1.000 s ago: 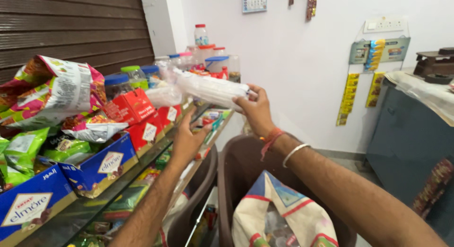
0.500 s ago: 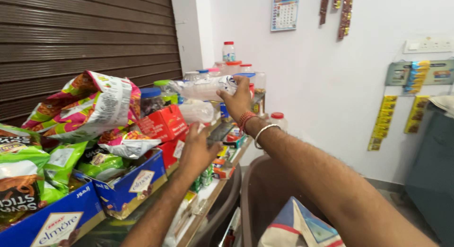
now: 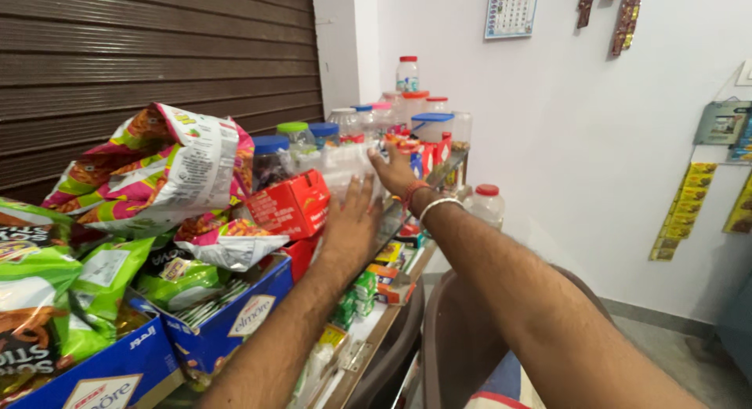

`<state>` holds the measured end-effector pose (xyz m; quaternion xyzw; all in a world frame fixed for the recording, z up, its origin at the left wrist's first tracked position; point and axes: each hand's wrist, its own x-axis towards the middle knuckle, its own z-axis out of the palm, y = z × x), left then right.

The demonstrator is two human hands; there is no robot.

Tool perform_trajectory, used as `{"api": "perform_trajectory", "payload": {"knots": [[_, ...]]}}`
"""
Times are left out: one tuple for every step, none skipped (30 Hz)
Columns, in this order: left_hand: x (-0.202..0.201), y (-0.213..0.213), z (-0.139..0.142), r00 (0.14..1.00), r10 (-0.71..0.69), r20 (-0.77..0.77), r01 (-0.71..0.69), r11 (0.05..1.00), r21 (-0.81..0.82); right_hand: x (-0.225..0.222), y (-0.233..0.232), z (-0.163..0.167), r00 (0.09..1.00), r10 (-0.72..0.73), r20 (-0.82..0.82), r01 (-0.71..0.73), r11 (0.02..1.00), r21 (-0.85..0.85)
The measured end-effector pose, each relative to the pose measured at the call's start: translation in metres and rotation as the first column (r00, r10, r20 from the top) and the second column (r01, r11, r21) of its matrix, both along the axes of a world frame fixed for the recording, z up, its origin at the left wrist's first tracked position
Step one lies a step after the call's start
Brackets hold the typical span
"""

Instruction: The person unpacks various snack items from a large sack placed on a chair. They remove linked packets of Bhujia, green Soya Sticks, and other snacks, placing them on a nearby shelf. They also remove a bundle of plastic spoons and a small plastic container, arranging them on the shelf.

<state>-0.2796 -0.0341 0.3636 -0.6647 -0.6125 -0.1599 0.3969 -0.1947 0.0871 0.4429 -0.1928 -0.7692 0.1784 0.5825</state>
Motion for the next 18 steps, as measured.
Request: {"api": "perform_trajectory", "payload": {"knots": [[-0.004,0.004,-0.002,0.999,0.025,-0.048,-0.022,0.999,0.047,-0.001,0.0,0.001,0.998,0.041,0.053,-0.04,0.999,-0.008],[-0.005,0.007,-0.005,0.994,0.052,-0.093,-0.043,0.994,0.096,-0.001,0.0,-0.001,0.996,-0.07,0.061,0.071,0.997,-0.003],[-0.003,0.01,-0.007,0.993,0.084,-0.08,-0.076,0.992,0.099,-0.001,0.001,-0.003,0.981,-0.181,0.069,0.181,0.983,0.003],[0.0,0.011,-0.008,0.991,0.117,-0.067,-0.11,0.989,0.101,0.001,0.002,-0.004,0.954,-0.289,0.076,0.289,0.957,0.009],[0.005,0.011,-0.008,0.987,0.151,-0.056,-0.144,0.984,0.102,0.003,0.003,-0.006,0.991,-0.119,0.066,0.12,0.993,-0.019],[0.01,0.009,-0.007,0.99,0.144,0.004,-0.144,0.989,0.005,0.007,0.004,-0.007,0.997,0.054,0.05,-0.052,0.998,-0.045],[0.015,0.005,-0.005,0.988,0.143,0.064,-0.137,0.986,-0.09,0.012,0.004,-0.008,0.974,0.224,0.03,-0.222,0.973,-0.067],[0.021,0.003,-0.002,0.981,0.146,0.125,-0.122,0.975,-0.185,0.017,0.005,-0.01,0.981,0.169,0.099,-0.158,0.981,-0.113],[0.025,-0.001,0.001,0.984,0.146,0.106,-0.129,0.98,-0.151,0.021,0.006,-0.012,0.979,0.115,0.169,-0.089,0.984,-0.154],[0.029,-0.004,0.005,0.985,0.145,0.089,-0.135,0.984,-0.117,0.027,0.007,-0.014,0.968,0.064,0.242,-0.018,0.981,-0.191],[0.033,-0.008,0.006,0.986,0.146,0.074,-0.14,0.986,-0.087,0.033,0.008,-0.019,0.977,0.111,0.184,-0.06,0.963,-0.262],[0.037,-0.012,0.006,0.989,0.13,0.073,-0.124,0.989,-0.085,0.038,0.009,-0.023,0.981,0.154,0.12,-0.107,0.938,-0.329],[0.041,-0.015,0.007,0.991,0.114,0.072,-0.108,0.991,-0.082,0.043,0.011,-0.026,0.98,0.192,0.052,-0.157,0.907,-0.392],[0.045,-0.016,0.007,0.993,0.098,0.07,-0.092,0.993,-0.079,0.05,0.013,-0.031,0.987,0.135,0.085,-0.102,0.944,-0.314],[0.05,-0.017,0.007,0.993,0.09,0.07,-0.087,0.995,-0.056,0.06,0.016,-0.036,0.991,0.075,0.115,-0.047,0.972,-0.232],[0.055,-0.017,0.007,0.994,0.082,0.071,-0.08,0.996,-0.031,0.07,0.018,-0.042,0.99,0.012,0.141,0.008,0.99,-0.144],[0.061,-0.016,0.008,0.995,0.074,0.071,-0.074,0.997,-0.004,0.079,0.019,-0.048,0.987,0.025,0.157,0.0,0.988,-0.157],[0.067,-0.016,0.008,0.995,0.046,0.092,-0.046,0.999,-0.001,0.09,0.019,-0.054,0.984,0.037,0.172,-0.008,0.986,-0.168]]}}
